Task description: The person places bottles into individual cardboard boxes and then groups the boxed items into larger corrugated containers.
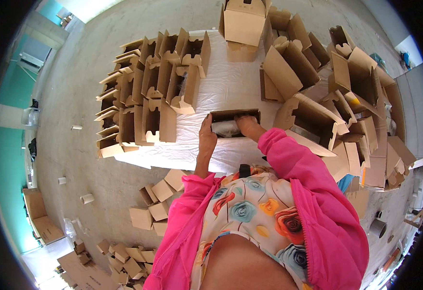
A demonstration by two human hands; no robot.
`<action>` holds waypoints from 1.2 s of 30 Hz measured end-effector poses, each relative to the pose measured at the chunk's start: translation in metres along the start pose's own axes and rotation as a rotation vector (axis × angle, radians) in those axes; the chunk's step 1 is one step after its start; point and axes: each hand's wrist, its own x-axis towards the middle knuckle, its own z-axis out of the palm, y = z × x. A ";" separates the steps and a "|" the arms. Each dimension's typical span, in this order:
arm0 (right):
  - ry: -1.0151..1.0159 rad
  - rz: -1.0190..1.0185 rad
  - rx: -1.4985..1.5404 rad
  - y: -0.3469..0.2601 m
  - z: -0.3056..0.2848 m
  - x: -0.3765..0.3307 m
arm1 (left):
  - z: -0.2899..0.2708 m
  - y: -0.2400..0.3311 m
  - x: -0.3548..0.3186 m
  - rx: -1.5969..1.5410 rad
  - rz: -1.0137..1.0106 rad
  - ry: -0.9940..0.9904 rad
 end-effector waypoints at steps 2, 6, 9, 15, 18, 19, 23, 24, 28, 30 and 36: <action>0.143 -0.041 -0.036 0.004 0.015 0.003 | -0.001 0.002 0.001 -0.010 0.025 -0.003; 0.119 -0.074 -0.088 0.002 0.015 0.003 | -0.003 0.006 -0.002 0.011 0.009 0.011; 0.338 -0.203 0.085 0.009 0.013 -0.015 | -0.007 0.014 -0.005 -0.022 0.019 0.053; 0.801 -0.138 0.390 0.011 -0.039 -0.103 | -0.010 0.022 -0.011 0.080 -0.047 0.186; 0.693 -0.163 0.670 0.026 -0.028 -0.116 | -0.010 0.024 -0.014 0.035 0.001 0.229; 0.668 -0.219 0.668 0.031 -0.020 -0.114 | -0.012 0.025 -0.014 0.027 0.016 0.225; 0.572 -0.354 0.594 0.035 -0.005 -0.107 | -0.005 0.017 -0.017 -0.031 0.046 0.198; 0.553 -0.362 0.557 0.035 -0.006 -0.107 | -0.006 0.018 -0.017 -0.017 0.036 0.176; 0.602 -0.355 0.513 0.045 0.005 -0.085 | -0.014 0.017 -0.015 0.011 0.112 -0.011; 0.605 -0.337 0.517 0.045 0.005 -0.080 | -0.013 0.009 -0.013 0.079 0.174 -0.129; 0.403 -0.057 0.916 0.037 -0.019 -0.077 | -0.012 0.000 -0.015 -0.293 -0.074 -0.071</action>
